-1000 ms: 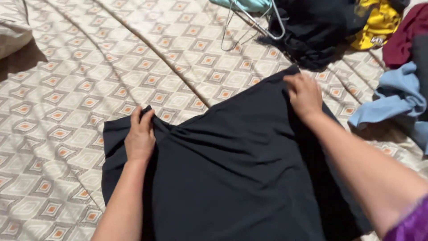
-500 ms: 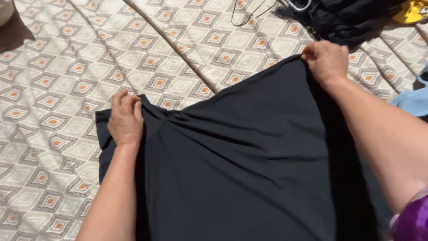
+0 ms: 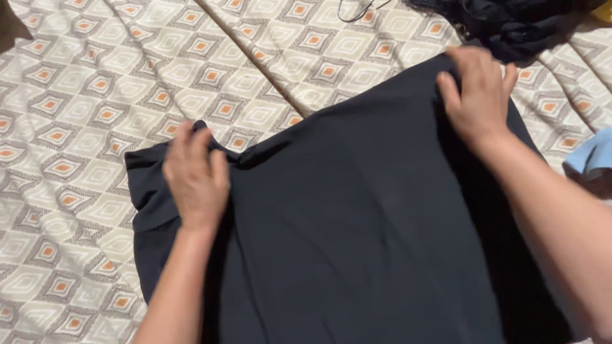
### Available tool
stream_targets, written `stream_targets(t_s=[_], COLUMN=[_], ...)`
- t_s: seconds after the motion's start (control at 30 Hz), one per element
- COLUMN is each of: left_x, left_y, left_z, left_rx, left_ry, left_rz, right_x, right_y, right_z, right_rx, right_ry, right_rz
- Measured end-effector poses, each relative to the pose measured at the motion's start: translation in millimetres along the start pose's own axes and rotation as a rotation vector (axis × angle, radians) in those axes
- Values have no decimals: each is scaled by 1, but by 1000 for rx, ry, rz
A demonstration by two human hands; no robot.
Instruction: The person folds a pair of trousers on a bed and places them onto a hanger, then spreads a shirt flat on the bed and smooths it with their hands before gathering it to be hung.
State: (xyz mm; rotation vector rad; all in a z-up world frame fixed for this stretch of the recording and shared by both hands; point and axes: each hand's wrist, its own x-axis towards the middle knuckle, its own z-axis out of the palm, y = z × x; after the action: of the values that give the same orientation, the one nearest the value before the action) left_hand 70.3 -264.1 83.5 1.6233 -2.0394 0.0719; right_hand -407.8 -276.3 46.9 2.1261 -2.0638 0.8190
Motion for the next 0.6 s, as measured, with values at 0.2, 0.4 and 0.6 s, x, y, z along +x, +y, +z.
stream_targets(t_s=[0.2, 0.4, 0.6], left_x=[-52, -41, -33], left_y=[49, 29, 22], left_z=[-2, 12, 21], left_rx=[84, 144, 184], left_ry=[-399, -454, -435], left_rz=[132, 33, 44], right_x=[-83, -106, -111], right_y=[-44, -36, -30], right_z=[-39, -21, -6], right_rx=[134, 24, 3], right_ry=[-295, -426, -386], right_rz=[-64, 36, 53])
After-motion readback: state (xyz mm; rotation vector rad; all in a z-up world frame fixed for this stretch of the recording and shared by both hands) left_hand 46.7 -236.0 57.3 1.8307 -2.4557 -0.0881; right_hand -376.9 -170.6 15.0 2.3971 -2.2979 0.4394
